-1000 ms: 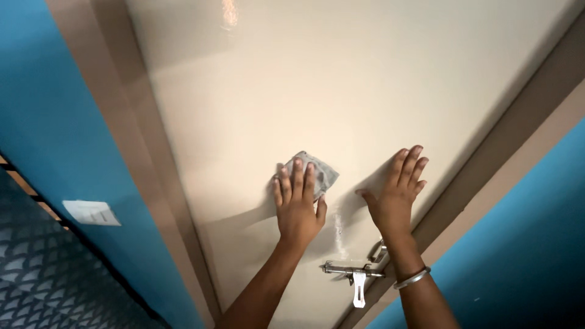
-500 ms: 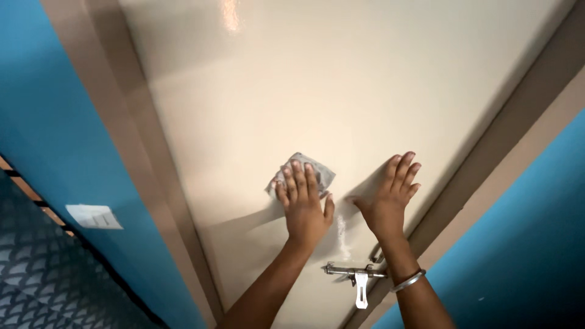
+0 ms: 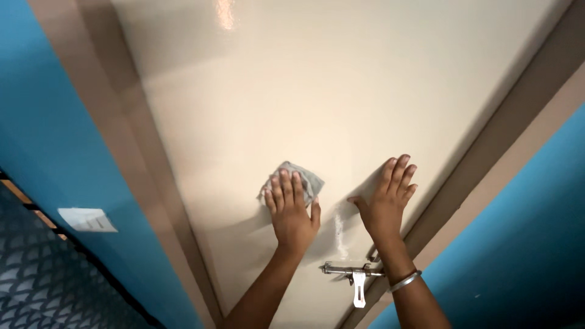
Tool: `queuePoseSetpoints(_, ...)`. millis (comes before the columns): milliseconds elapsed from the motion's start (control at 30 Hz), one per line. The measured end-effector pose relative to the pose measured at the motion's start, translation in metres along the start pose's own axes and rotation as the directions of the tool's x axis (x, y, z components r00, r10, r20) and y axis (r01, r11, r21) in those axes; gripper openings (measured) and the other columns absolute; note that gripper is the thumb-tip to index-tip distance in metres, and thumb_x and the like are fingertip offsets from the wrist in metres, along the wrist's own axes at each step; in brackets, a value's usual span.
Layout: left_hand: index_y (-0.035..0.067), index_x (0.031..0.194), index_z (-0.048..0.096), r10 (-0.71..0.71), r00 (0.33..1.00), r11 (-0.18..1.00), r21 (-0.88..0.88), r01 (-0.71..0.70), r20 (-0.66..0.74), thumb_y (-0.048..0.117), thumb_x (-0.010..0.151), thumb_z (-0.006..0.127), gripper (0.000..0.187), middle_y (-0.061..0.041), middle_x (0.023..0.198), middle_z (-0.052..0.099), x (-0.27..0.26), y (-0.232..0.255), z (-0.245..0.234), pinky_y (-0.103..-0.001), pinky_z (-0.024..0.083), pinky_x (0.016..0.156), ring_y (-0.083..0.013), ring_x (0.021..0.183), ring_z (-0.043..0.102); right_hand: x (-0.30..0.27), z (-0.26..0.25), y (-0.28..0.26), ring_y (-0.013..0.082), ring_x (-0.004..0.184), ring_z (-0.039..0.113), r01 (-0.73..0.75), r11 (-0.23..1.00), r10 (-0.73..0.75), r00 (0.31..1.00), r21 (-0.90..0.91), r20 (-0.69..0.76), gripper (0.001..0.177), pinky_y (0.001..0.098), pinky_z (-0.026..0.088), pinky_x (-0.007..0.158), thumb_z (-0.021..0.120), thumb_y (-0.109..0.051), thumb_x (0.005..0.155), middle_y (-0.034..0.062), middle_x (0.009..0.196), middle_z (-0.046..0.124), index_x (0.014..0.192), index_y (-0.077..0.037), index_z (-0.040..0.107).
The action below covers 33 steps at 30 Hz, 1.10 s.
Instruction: The person wipes a door using a cloth after holding a spray bottle.
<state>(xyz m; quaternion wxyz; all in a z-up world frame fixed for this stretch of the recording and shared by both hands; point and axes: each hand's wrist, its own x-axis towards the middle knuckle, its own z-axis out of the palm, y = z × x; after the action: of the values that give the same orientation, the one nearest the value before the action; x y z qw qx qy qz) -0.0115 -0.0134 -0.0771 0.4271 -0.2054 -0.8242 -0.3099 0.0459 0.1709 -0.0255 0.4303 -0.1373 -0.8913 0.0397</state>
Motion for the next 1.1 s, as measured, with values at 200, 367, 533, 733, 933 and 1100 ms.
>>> queuePoseSetpoints(200,-0.003,0.158,0.035,0.05,0.998,0.996,-0.069,-0.051,-0.025,0.039,0.099,0.054,0.074,-0.028,0.166,0.026,0.035,0.011,-0.014,-0.065,0.008,0.123,-0.0504,0.154,0.02,-0.003,0.006,0.001,0.0519,0.156,0.003,0.015,1.0,-0.015,1.0,-0.006,-0.02,0.136,0.073,0.019,0.118,0.094,-0.041,0.061,0.0309,0.169,0.005,0.159,0.007,0.013)
queuePoseSetpoints(367,0.003,0.157,0.038,0.101,0.995,0.992,-0.078,-0.102,-0.022,0.038,0.097,0.057,0.073,-0.023,0.167,0.027,0.038,0.018,-0.011,-0.065,0.007,0.123,-0.0469,0.154,0.022,-0.001,0.008,0.0,0.0525,0.155,0.003,-0.013,1.0,0.013,1.0,-0.002,0.003,0.137,0.0732,0.017,0.118,0.094,-0.042,0.059,0.0313,0.167,0.006,0.157,0.008,0.013)
queuePoseSetpoints(533,0.008,0.158,0.04,0.16,0.986,0.986,-0.05,-0.157,0.045,0.034,0.094,0.058,0.071,-0.015,0.167,0.031,0.02,0.003,0.004,-0.061,0.009,0.125,-0.0398,0.154,0.025,-0.003,0.01,0.003,0.0522,0.156,0.004,0.0,1.0,0.0,1.0,-0.001,-0.008,0.135,0.0718,0.018,0.12,0.092,-0.043,0.062,0.0304,0.168,0.005,0.159,0.006,0.013)
queuePoseSetpoints(733,0.008,0.158,0.035,0.063,0.995,0.998,-0.033,-0.061,0.083,0.028,0.088,0.059,0.077,-0.018,0.166,0.029,0.01,-0.015,0.003,-0.06,0.008,0.124,-0.042,0.153,0.023,-0.006,0.009,0.003,0.0525,0.155,0.002,0.004,1.0,-0.004,1.0,0.023,0.002,0.133,0.0726,0.016,0.119,0.09,-0.044,0.066,0.0304,0.168,0.003,0.159,0.007,0.01)
queuePoseSetpoints(933,0.001,0.16,0.031,-0.01,0.999,0.995,-0.104,0.006,-0.033,0.023,0.09,0.059,0.078,-0.026,0.168,0.023,0.038,-0.004,-0.008,-0.064,0.004,0.124,-0.0522,0.155,0.016,-0.008,0.015,0.003,0.0526,0.155,-0.001,-0.001,1.0,0.001,1.0,0.02,0.0,0.132,0.0714,0.014,0.12,0.089,-0.043,0.068,0.031,0.168,0.001,0.159,0.007,0.008)
queuePoseSetpoints(1100,0.006,0.159,0.033,0.067,0.998,0.994,-0.089,-0.068,-0.009,0.023,0.089,0.062,0.077,-0.023,0.167,0.025,0.047,0.006,-0.007,-0.064,0.005,0.122,-0.0501,0.154,0.017,-0.011,0.019,0.004,0.0526,0.156,-0.002,-0.006,0.999,0.006,1.0,0.038,0.006,0.13,0.0701,0.013,0.12,0.088,-0.044,0.071,0.0317,0.168,0.0,0.16,0.008,0.007)
